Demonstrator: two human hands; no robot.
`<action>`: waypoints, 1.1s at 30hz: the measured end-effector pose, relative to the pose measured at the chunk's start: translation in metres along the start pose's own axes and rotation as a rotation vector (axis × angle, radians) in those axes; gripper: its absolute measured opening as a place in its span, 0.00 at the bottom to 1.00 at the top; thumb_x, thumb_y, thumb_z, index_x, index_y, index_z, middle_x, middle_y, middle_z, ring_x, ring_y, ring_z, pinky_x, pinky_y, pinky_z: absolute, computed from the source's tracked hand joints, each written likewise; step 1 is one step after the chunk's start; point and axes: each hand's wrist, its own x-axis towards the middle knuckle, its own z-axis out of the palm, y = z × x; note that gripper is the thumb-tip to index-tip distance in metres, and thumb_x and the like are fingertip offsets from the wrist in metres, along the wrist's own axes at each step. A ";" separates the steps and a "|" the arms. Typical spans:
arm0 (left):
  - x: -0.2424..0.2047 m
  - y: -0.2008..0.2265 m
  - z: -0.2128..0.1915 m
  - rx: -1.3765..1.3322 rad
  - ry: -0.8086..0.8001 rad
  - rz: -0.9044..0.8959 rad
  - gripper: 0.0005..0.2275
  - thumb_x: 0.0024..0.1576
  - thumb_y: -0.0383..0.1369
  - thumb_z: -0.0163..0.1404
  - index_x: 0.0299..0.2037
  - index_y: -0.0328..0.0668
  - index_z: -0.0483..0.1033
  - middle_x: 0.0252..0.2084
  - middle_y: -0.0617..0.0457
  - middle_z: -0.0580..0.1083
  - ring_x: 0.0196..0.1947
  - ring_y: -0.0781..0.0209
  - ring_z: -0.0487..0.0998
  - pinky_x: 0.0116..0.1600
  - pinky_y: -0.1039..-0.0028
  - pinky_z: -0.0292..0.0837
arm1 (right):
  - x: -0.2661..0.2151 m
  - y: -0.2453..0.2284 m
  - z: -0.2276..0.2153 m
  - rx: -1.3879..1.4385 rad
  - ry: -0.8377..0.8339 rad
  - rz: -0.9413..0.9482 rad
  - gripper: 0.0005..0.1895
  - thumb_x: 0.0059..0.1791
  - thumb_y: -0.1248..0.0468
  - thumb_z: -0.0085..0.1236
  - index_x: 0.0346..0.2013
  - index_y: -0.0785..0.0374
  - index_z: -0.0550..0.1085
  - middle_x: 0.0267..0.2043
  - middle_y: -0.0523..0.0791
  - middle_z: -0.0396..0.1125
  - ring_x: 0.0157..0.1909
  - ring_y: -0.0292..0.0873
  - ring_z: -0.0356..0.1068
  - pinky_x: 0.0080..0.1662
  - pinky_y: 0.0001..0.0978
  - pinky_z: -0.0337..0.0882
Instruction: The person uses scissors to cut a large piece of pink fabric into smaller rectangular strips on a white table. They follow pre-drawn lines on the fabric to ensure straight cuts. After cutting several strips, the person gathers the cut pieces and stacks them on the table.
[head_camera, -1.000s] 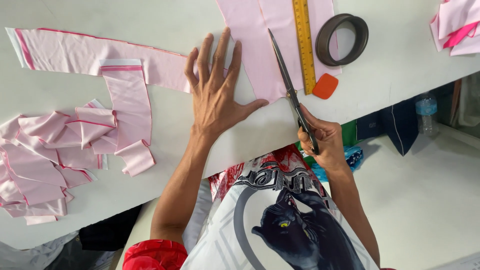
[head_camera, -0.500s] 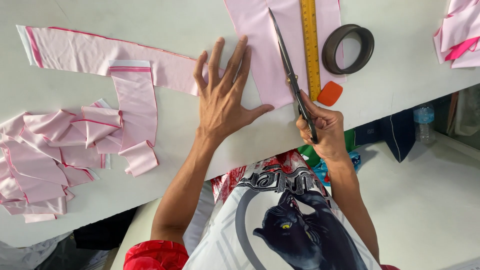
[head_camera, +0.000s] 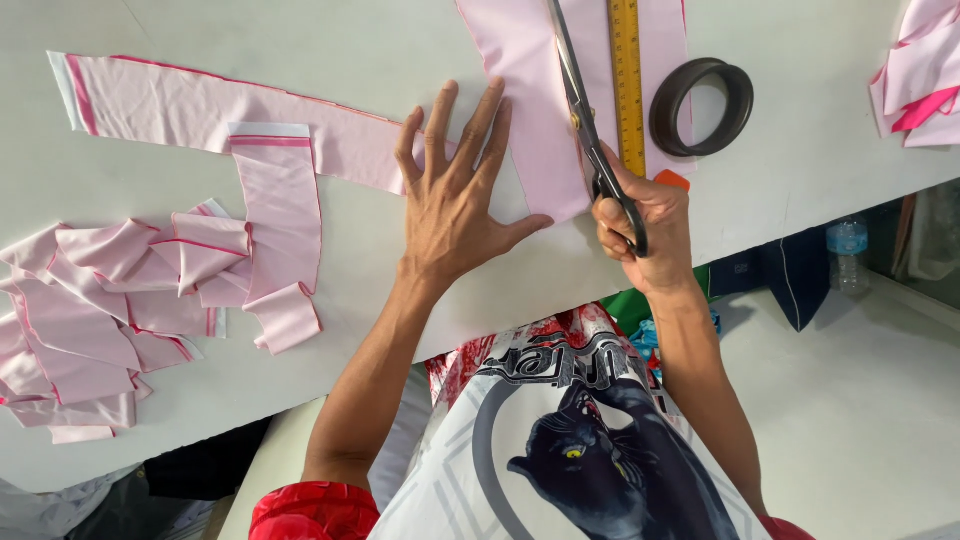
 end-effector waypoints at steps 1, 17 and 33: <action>0.000 0.000 0.000 -0.005 0.002 0.001 0.50 0.51 0.71 0.66 0.73 0.41 0.63 0.76 0.52 0.58 0.76 0.35 0.56 0.75 0.44 0.47 | 0.002 0.001 0.000 -0.004 -0.019 -0.029 0.30 0.53 0.62 0.61 0.70 0.58 0.67 0.40 0.38 0.69 0.21 0.29 0.44 0.21 0.18 0.43; 0.000 -0.001 0.000 -0.022 0.018 -0.001 0.50 0.49 0.70 0.68 0.71 0.41 0.65 0.76 0.52 0.59 0.75 0.36 0.56 0.75 0.44 0.48 | 0.031 -0.024 0.015 -0.010 0.046 0.024 0.31 0.49 0.73 0.50 0.69 0.63 0.66 0.21 0.38 0.52 0.18 0.29 0.46 0.18 0.15 0.43; 0.000 -0.002 0.000 -0.037 0.018 0.012 0.50 0.47 0.68 0.70 0.71 0.41 0.65 0.76 0.52 0.59 0.76 0.36 0.54 0.75 0.42 0.48 | 0.054 -0.032 0.019 0.001 0.011 -0.028 0.31 0.52 0.58 0.60 0.69 0.61 0.67 0.22 0.40 0.57 0.17 0.30 0.50 0.17 0.16 0.46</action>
